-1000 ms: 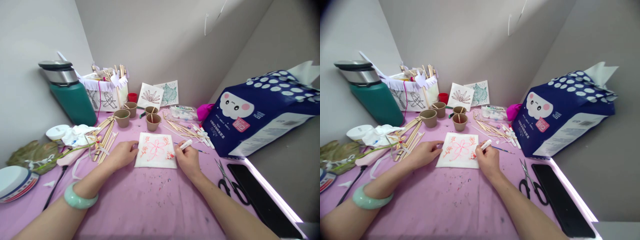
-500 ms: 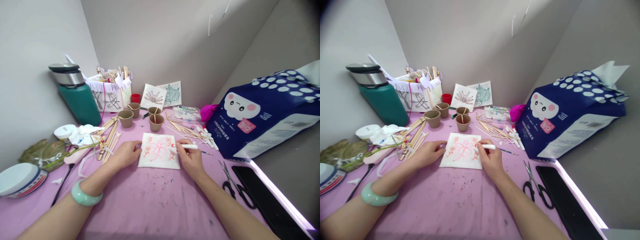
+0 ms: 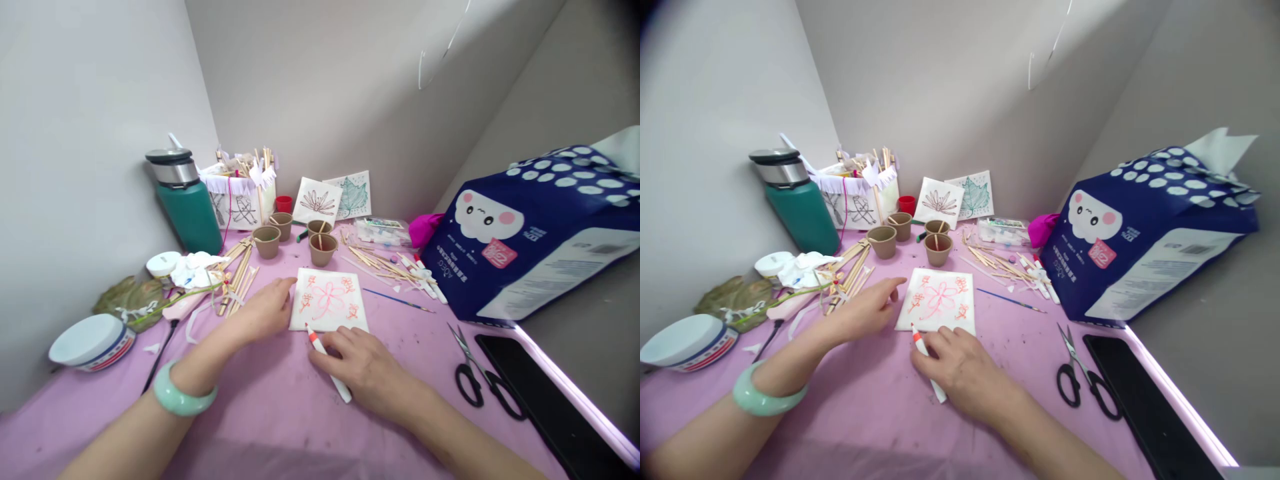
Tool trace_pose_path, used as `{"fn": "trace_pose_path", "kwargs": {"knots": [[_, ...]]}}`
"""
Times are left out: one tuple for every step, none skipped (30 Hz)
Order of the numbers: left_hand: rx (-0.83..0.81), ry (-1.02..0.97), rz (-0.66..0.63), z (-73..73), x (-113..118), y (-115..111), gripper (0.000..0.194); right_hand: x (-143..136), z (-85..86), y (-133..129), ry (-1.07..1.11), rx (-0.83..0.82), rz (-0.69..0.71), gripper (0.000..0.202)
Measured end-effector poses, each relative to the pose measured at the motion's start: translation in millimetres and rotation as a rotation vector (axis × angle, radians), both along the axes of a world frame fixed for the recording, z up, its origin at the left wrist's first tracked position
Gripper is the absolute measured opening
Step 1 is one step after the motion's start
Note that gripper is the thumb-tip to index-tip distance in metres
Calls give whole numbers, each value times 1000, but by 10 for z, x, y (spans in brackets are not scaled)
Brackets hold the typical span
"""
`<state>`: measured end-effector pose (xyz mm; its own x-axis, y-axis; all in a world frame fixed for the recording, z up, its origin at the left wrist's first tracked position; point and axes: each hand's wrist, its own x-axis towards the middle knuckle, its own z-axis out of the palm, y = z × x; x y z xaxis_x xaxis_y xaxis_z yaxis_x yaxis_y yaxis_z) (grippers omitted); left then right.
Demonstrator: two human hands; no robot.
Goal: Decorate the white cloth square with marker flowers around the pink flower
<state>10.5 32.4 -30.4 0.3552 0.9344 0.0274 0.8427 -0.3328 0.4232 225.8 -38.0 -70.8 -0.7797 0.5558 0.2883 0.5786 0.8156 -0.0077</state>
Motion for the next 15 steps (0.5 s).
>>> {"fn": "trace_pose_path", "kwargs": {"knots": [[-1, 26, -35, -43, -16, -3, 46, 10, -3, -8, 11, -9, -3, 27], [5, 54, -53, -80, -31, -5, 45, 21, -1, -14, 25, -10, -6, 27], [9, 77, -66, -103, -43, -9, 44, 33, 4, -20, 43, -3, -13, 28], [18, 94, -73, -109, -52, -15, 44, 47, 12, -25, 66, 10, -24, 29], [37, 109, -77, -94, -57, -27, 44, 61, 23, -30, 94, 31, -43, 30], [67, 118, -83, -59, -56, -46, 45, 77, 36, -35, 127, 57, -64, 30], [106, 122, -90, -5, -51, -73, 46, 95, 51, -39, 169, 88, -83, 30], [154, 125, -97, 65, -42, -113, 46, 115, 68, -42, 216, 121, -99, 30], [196, 115, -103, 147, -33, -166, 47, 138, 88, -44, 263, 155, -106, 31], [217, 97, -105, 232, -26, -237, 45, 162, 111, -46, 309, 189, -111, 32], [227, 80, -96, 315, -26, -327, 42, 189, 139, -47, 351, 218, -117, 34], [249, 58, -72, 386, -37, -438, 38, 219, 174, -49, 388, 241, -126, 36], [280, 20, -38, 440, -62, -570, 34, 252, 219, -51, 421, 258, -146, 37], [331, -38, 7, 471, -105, -720, 30, 290, 274, -57, 448, 271, -173, 38], [379, -95, 54, 478, -163, -881, 27, 334, 339, -69, 480, 289, -204, 37]]}}
